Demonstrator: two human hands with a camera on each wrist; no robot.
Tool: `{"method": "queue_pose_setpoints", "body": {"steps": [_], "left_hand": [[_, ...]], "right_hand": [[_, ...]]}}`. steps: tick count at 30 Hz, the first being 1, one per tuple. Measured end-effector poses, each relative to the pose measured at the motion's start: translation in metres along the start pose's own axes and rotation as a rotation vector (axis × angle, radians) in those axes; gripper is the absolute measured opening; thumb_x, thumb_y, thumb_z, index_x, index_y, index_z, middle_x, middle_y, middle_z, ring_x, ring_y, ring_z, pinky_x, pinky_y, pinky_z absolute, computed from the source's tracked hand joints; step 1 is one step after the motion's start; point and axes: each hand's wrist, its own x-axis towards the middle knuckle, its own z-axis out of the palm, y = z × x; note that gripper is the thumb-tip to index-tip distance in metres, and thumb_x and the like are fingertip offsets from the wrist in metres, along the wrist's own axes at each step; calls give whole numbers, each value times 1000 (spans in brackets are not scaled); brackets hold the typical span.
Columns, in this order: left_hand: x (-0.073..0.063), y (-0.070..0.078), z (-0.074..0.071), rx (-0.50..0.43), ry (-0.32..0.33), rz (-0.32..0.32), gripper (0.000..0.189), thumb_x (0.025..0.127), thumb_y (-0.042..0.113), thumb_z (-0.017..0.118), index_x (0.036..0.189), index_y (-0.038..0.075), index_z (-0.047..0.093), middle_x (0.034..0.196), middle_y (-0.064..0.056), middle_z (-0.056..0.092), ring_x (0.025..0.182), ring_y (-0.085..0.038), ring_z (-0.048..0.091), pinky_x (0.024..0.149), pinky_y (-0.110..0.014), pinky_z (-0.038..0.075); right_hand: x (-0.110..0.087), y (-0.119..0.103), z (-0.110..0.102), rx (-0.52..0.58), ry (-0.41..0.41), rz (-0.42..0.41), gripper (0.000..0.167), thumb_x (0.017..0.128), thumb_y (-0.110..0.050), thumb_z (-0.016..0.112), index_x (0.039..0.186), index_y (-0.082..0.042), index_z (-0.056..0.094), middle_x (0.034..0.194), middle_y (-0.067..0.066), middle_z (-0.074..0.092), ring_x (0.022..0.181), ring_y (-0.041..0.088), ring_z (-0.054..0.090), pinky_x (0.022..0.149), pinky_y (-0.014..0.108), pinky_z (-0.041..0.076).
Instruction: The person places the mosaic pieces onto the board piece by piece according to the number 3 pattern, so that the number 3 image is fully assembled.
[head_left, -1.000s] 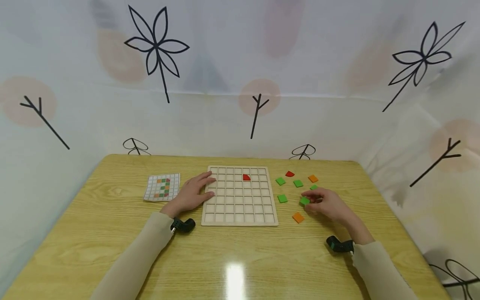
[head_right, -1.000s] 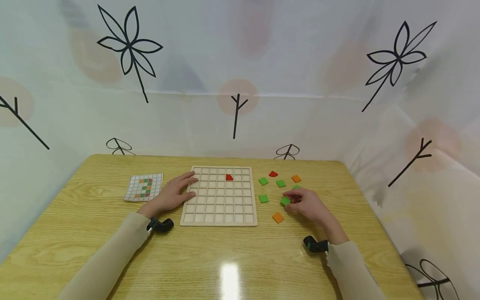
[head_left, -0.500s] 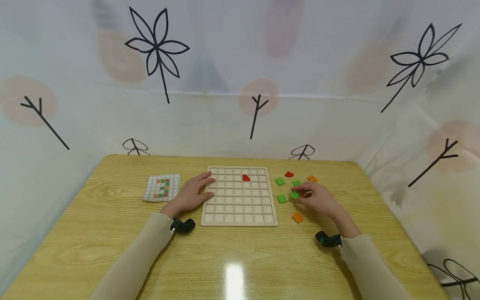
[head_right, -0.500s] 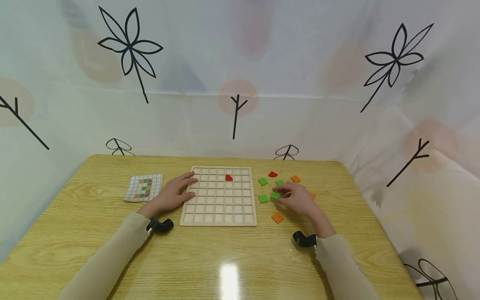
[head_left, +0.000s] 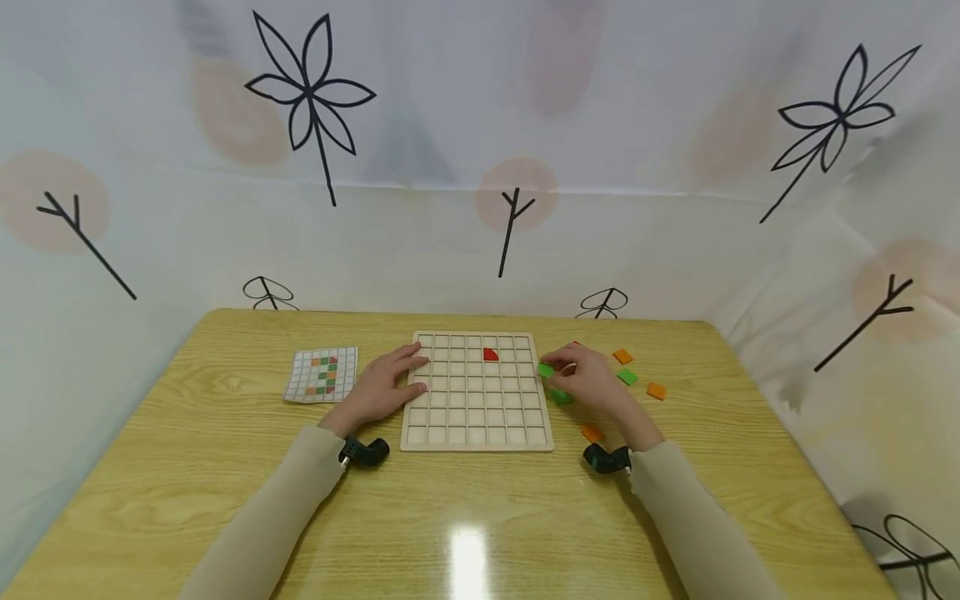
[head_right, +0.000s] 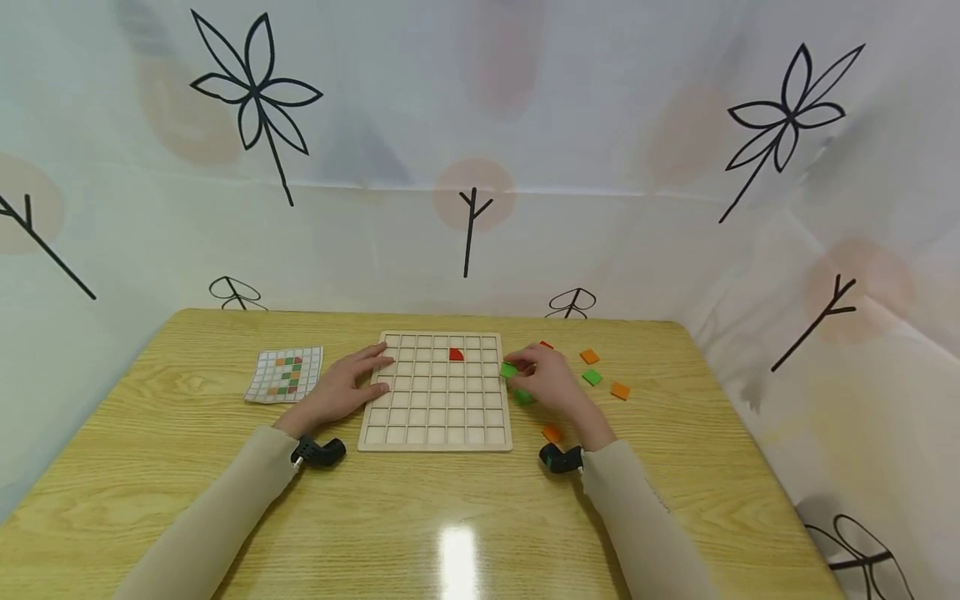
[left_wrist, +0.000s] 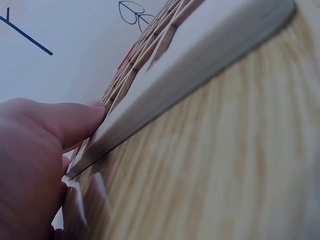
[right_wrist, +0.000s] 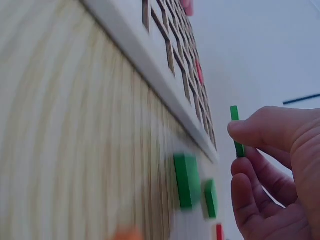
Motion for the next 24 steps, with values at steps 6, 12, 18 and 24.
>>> {"method": "queue_pose_setpoints", "body": {"steps": [6,12,18,24], "left_hand": [[0,-1,1,2,13,2,54,98,31,65,145,7,54,159,-12,33,145,-37,29,113,-61,26],[0,0,2,-2,18,3,53,97,30,66,144,7,54,159,-12,34,146,-36,28,113,-61,25],[1,-3,3,1,14,8,54,98,31,66,144,7,54,159,-12,34,146,-36,28,113,-61,25],[1,-2,2,-12,14,8,53,98,31,66,144,8,54,159,-11,34,146,-35,28,113,-60,25]], "right_hand": [[19,-11,17,40,8,25,28,89,-6,72,117,-4,73,106,6,65,97,24,61,87,41,55],[35,-18,32,70,-19,45,26,91,-8,71,116,-6,74,113,7,64,101,24,62,90,41,54],[48,-23,44,58,-22,39,25,90,-6,71,114,-7,75,110,6,64,101,24,62,88,39,55],[61,-29,53,72,-21,40,24,90,-5,68,113,-7,75,112,6,65,99,23,62,85,38,54]]}}
